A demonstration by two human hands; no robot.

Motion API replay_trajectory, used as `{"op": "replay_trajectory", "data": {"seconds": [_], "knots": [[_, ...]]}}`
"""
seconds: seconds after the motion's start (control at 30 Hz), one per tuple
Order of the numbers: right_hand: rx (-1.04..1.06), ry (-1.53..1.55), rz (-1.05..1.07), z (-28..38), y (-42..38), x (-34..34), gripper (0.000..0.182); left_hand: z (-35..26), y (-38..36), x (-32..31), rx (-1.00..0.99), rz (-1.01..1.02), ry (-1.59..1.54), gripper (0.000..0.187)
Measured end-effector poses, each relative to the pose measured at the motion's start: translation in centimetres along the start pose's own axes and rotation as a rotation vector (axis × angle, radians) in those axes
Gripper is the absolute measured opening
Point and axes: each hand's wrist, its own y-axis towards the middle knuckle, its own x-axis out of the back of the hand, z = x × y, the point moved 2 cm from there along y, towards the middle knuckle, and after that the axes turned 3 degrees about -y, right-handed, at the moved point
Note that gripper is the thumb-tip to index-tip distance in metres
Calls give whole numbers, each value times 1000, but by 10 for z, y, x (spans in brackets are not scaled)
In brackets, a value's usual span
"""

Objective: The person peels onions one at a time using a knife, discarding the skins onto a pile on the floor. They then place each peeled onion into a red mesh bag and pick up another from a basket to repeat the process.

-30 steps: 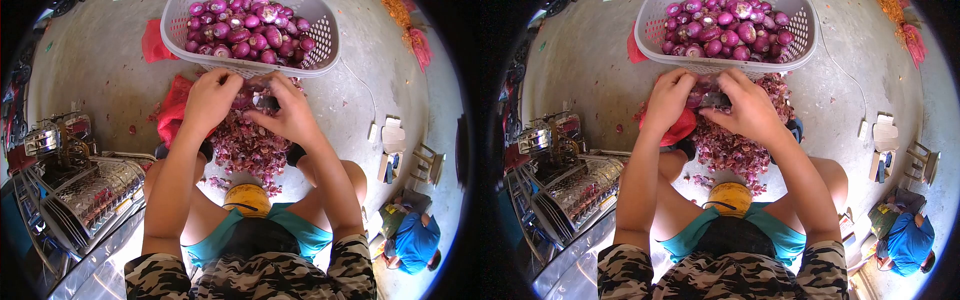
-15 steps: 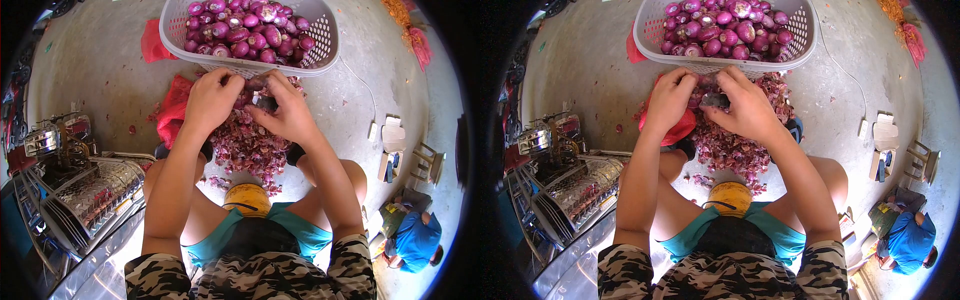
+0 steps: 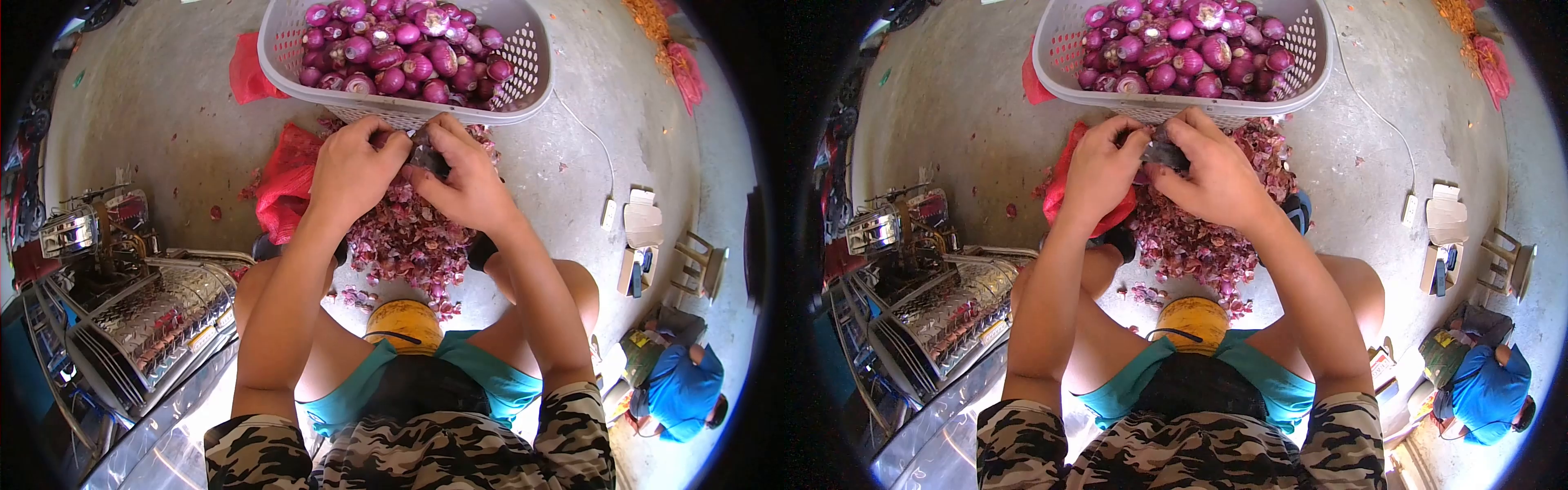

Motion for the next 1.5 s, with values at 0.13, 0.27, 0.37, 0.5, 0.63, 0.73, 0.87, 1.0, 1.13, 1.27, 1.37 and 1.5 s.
{"op": "replay_trajectory", "data": {"seconds": [0.13, 0.27, 0.37, 0.5, 0.63, 0.73, 0.87, 1.0, 1.13, 1.27, 1.37, 1.5], "knots": [[-12, -67, 14, 1, -4, -2, 36, 5, 4, 3, 84, -40, -76, 32], [-154, 63, -37, 4, -6, -6, 43, 3, 7, 9, 102, -27, -176, 31], [-157, 250, -127, 2, -3, -8, 46, 1, 6, 11, 105, 3, -341, 30], [-260, 468, -117, 0, -3, -9, 42, 3, 6, 9, 55, 11, -464, 33], [-362, 555, -110, 2, -1, -3, 35, 10, 9, 8, 130, 127, -711, 35], [-322, 602, -160, 2, 2, -1, 30, 6, 7, 9, 130, 110, -711, 34], [-316, 582, -208, -2, 3, 0, 26, -7, 2, 10, 104, 131, -753, 32], [-282, 612, -226, 0, 5, 1, 25, -5, 4, 8, 131, 156, -829, 35], [-375, 590, -180, 3, 5, 3, 25, 3, 7, 5, 223, 198, -1074, 32], [-294, 541, -209, 2, 5, 3, 25, 2, 6, 6, 246, 251, -1163, 32], [-310, 563, -246, 1, 5, 4, 25, 1, 6, 4, 230, 233, -1165, 34], [-440, 613, -240, 0, 4, 5, 23, 3, 6, -4, 173, 196, -1202, 41]]}}
